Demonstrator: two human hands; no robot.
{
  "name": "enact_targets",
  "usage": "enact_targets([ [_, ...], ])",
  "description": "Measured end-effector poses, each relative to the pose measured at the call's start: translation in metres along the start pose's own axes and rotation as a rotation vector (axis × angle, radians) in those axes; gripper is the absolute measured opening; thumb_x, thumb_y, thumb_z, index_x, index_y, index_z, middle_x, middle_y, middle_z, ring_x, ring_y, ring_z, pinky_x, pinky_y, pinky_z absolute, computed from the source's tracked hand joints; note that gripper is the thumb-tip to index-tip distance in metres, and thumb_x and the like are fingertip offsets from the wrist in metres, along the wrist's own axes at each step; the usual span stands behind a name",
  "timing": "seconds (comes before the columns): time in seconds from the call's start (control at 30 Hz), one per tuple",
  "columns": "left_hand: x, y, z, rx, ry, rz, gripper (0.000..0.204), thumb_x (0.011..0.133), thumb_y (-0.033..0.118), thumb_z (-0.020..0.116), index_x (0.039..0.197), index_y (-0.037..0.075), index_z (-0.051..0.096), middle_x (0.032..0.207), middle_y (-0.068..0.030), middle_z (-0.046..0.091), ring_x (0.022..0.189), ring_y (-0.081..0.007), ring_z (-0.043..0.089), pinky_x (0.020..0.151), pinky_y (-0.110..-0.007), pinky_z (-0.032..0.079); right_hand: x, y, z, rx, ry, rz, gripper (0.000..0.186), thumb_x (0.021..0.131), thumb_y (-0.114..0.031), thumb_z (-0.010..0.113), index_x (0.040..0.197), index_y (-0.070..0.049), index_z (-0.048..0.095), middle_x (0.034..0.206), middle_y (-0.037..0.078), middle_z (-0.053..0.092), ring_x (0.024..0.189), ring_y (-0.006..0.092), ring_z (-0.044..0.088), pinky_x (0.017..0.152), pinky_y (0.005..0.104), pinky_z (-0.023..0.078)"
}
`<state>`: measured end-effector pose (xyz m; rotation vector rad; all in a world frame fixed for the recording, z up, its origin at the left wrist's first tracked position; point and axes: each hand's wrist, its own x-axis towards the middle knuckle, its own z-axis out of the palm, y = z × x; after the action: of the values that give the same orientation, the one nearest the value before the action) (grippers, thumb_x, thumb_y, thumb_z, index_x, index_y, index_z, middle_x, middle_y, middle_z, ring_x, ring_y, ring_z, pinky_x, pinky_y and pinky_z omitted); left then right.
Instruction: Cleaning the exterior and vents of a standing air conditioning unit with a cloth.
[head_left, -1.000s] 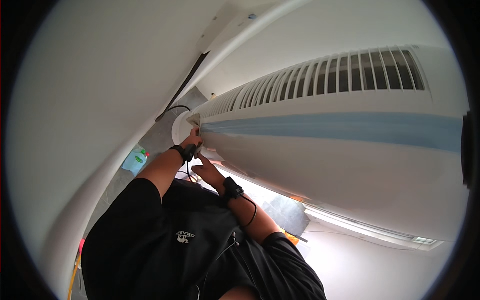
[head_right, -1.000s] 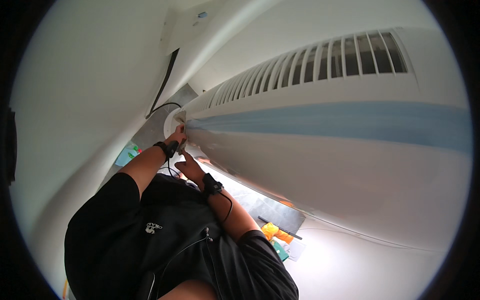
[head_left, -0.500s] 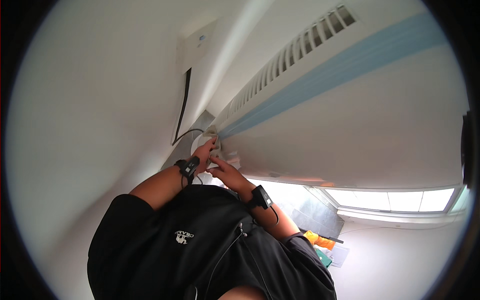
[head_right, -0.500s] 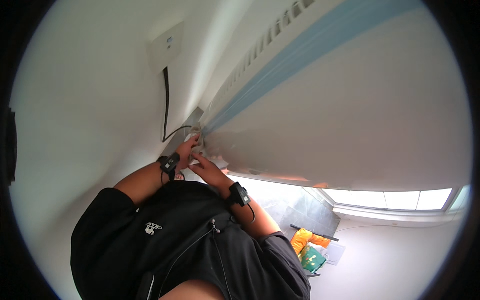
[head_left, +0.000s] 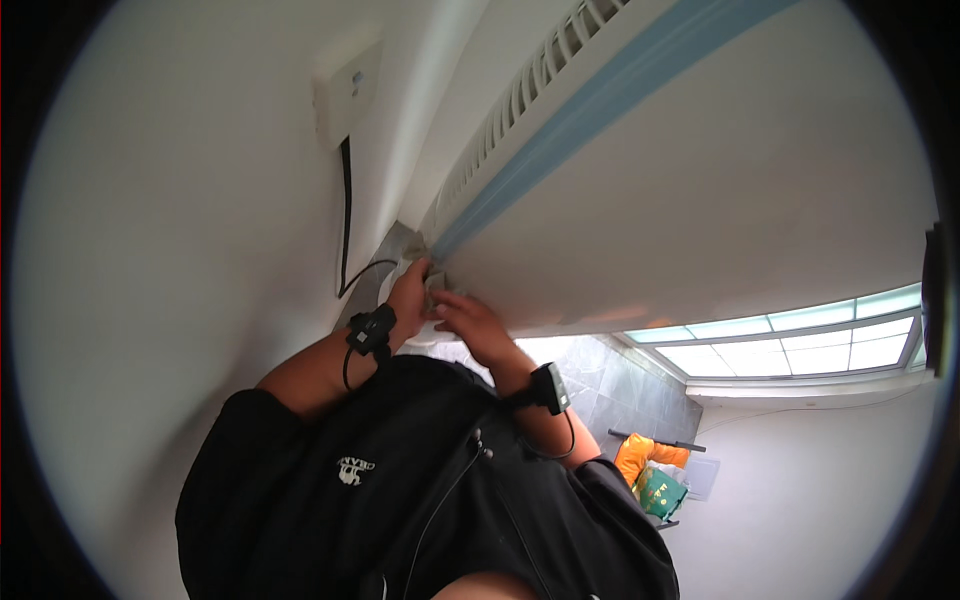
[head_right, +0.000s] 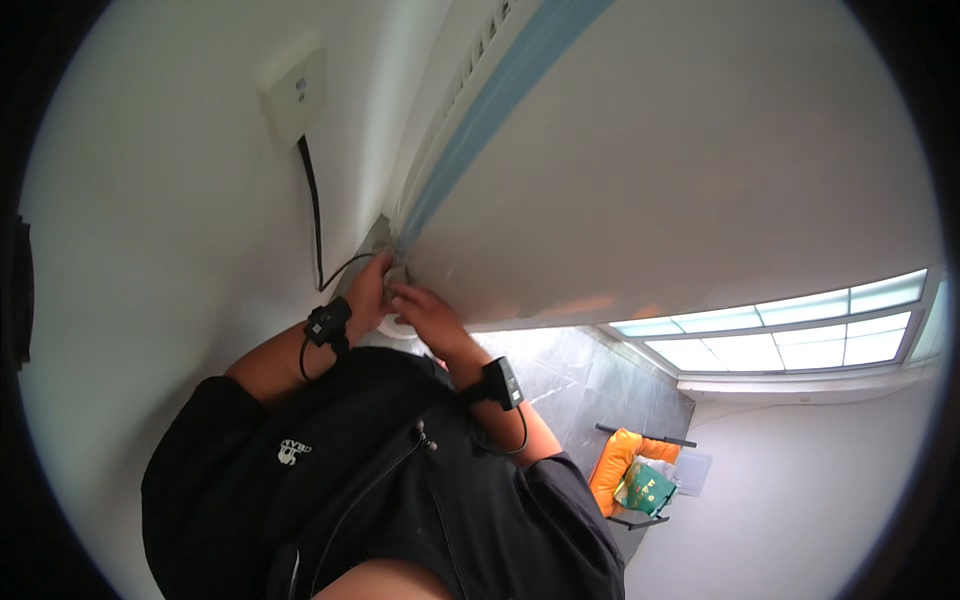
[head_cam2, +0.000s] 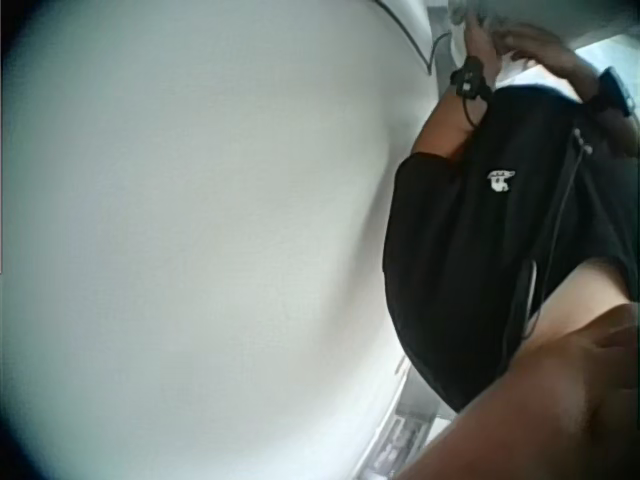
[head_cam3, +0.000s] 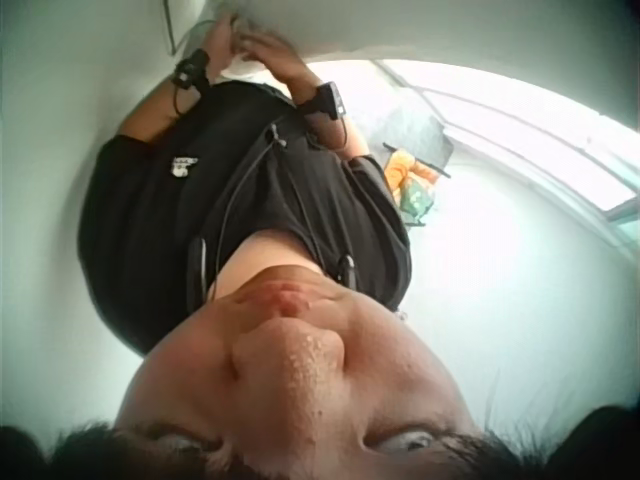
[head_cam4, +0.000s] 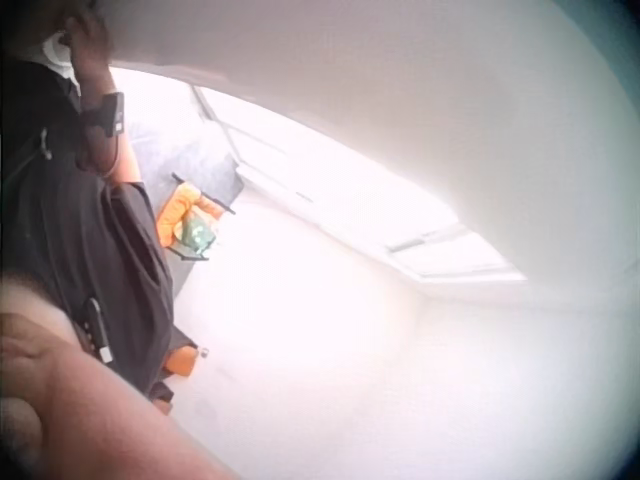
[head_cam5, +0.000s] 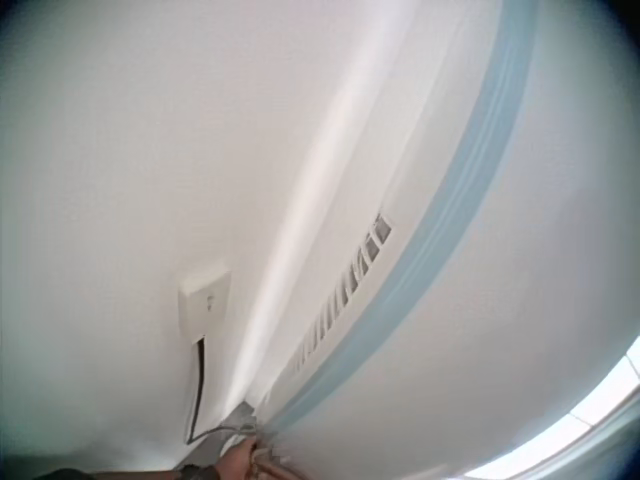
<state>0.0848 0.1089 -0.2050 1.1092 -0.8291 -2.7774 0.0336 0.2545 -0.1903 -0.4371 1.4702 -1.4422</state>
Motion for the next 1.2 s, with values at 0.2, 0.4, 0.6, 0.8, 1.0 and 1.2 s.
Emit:
enact_targets([
  [0.2, 0.020, -0.020, -0.024, 0.058, -0.032, -0.065, 0.065, 0.101, 0.051, 0.037, 0.144, 0.002, 0.038, 0.142, -0.0130, 0.045, 0.122, -0.0274, 0.051, 0.094, -0.047, 0.047, 0.014, 0.035, 0.012, 0.454, 0.159, 0.188, 0.032, 0.097, -0.022, 0.057, 0.123, -0.005, 0.055, 0.117, 0.007, 0.061, 0.104, 0.0213, 0.061, 0.086, 0.0372, 0.049],
  [0.4, 0.057, -0.044, -0.051, -0.020, -0.119, -0.051, 0.063, 0.100, 0.049, 0.037, 0.144, 0.004, 0.040, 0.131, -0.0176, 0.053, 0.113, -0.0300, 0.056, 0.091, -0.045, 0.047, 0.015, 0.028, 0.011, 0.341, 0.229, 0.184, 0.025, 0.098, -0.023, 0.055, 0.118, -0.008, 0.056, 0.113, 0.005, 0.062, 0.099, 0.0206, 0.062, 0.084, 0.0348, 0.049],
  [0.6, 0.026, -0.007, -0.017, 0.043, -0.079, 0.082, 0.070, 0.099, 0.052, 0.042, 0.139, -0.005, 0.043, 0.132, -0.0207, 0.052, 0.114, -0.0300, 0.055, 0.093, -0.040, 0.048, 0.020, 0.037, 0.015, 0.316, 0.259, 0.023, 0.030, 0.100, -0.022, 0.051, 0.124, -0.005, 0.054, 0.114, 0.009, 0.062, 0.105, 0.0225, 0.062, 0.089, 0.0370, 0.049],
  [0.8, 0.024, -0.007, -0.030, 0.001, -0.143, -0.048, 0.053, 0.101, 0.046, 0.041, 0.122, -0.001, 0.049, 0.119, -0.0197, 0.057, 0.106, -0.0337, 0.061, 0.086, -0.045, 0.053, 0.022, 0.058, 0.018, 0.269, 0.168, 0.142, 0.040, 0.100, -0.027, 0.050, 0.135, -0.007, 0.051, 0.130, 0.006, 0.056, 0.122, 0.0190, 0.054, 0.101, 0.0373, 0.042],
  [1.0, 0.024, -0.017, -0.045, -0.052, -0.121, -0.061, 0.047, 0.101, 0.046, 0.041, 0.119, 0.004, 0.053, 0.115, -0.0162, 0.059, 0.104, -0.0313, 0.061, 0.087, -0.045, 0.052, 0.012, 0.049, 0.025, 0.157, 0.052, 0.105, 0.034, 0.100, -0.019, 0.049, 0.132, -0.006, 0.051, 0.131, 0.008, 0.056, 0.121, 0.0213, 0.056, 0.098, 0.0376, 0.045],
  [1.2, 0.029, -0.016, -0.029, -0.012, -0.178, -0.011, 0.046, 0.104, 0.041, 0.038, 0.126, 0.003, 0.051, 0.121, -0.0161, 0.056, 0.110, -0.0302, 0.058, 0.089, -0.045, 0.051, 0.026, 0.077, -0.007, -0.702, 0.045, -0.337, 0.028, 0.088, -0.005, 0.062, 0.116, -0.003, 0.063, 0.121, 0.017, 0.060, 0.114, 0.0312, 0.058, 0.096, 0.0403, 0.047],
])
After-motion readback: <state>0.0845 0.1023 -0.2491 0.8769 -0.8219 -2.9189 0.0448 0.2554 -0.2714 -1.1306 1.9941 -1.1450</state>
